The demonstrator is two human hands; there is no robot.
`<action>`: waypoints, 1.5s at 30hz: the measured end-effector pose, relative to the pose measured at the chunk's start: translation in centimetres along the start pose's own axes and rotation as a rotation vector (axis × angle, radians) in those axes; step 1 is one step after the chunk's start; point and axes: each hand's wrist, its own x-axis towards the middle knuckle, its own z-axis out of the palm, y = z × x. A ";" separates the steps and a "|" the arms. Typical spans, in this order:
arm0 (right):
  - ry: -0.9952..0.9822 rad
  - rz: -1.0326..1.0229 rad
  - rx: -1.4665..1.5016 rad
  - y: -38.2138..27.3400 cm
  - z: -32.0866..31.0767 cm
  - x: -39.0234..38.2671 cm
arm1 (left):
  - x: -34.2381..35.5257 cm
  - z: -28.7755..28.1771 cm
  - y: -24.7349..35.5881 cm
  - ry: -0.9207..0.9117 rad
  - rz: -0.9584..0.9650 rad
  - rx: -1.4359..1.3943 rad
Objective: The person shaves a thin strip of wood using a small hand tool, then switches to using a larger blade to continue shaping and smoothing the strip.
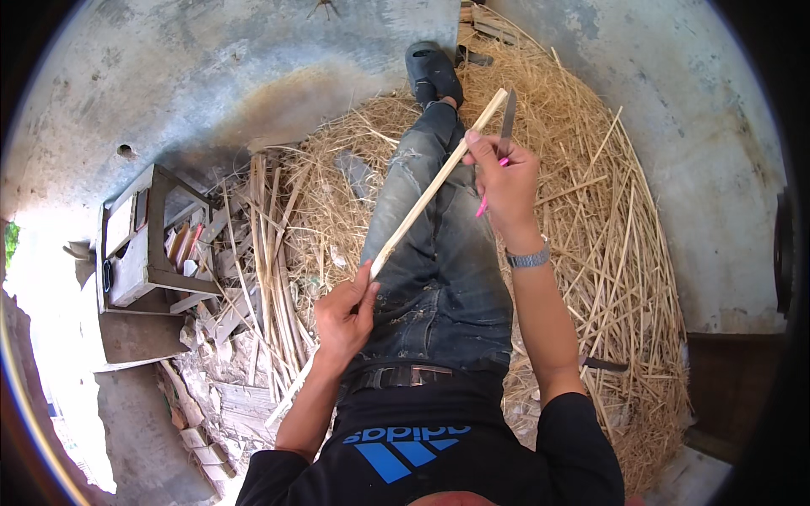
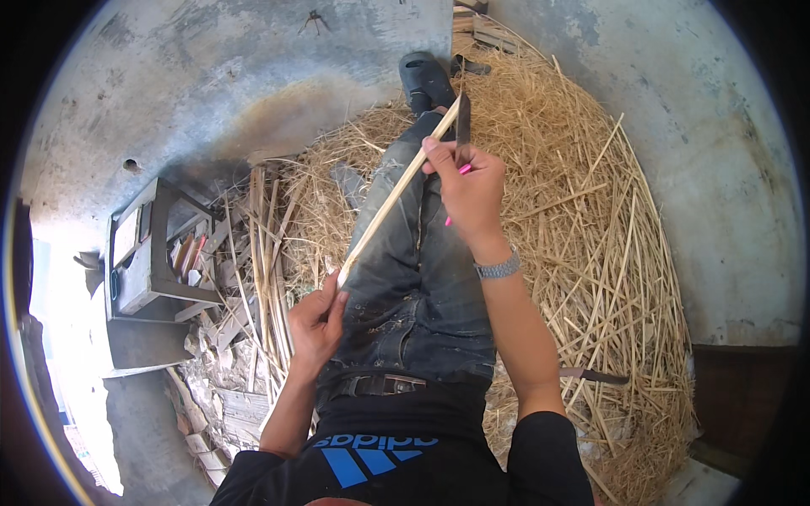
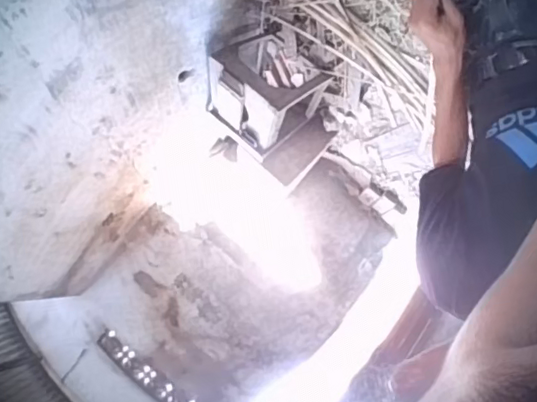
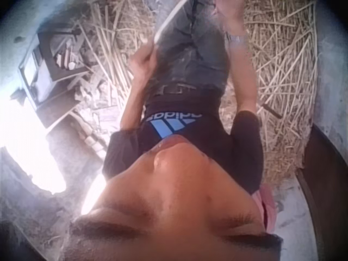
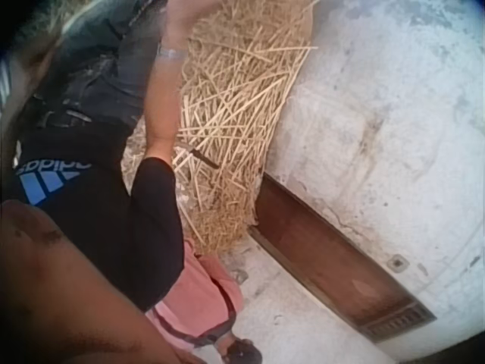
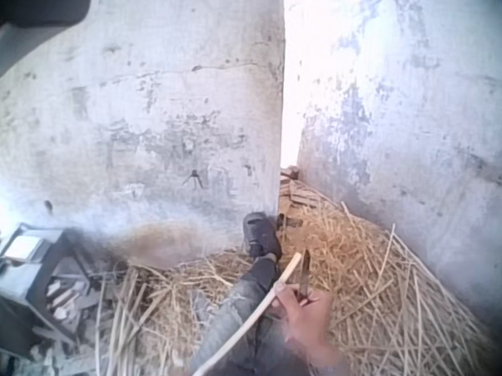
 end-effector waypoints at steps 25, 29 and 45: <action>-0.082 -0.258 -0.682 -0.2 -1.1 -0.4 | 0.1 -2.0 0.2 -0.094 -0.224 0.020; -0.064 -0.397 -1.040 1.7 0.8 -3.8 | 0.0 -1.4 -0.3 -0.083 -0.118 0.118; -0.395 -0.481 -0.822 5.8 2.0 -7.4 | -0.1 -0.2 -2.0 -0.068 -0.133 0.140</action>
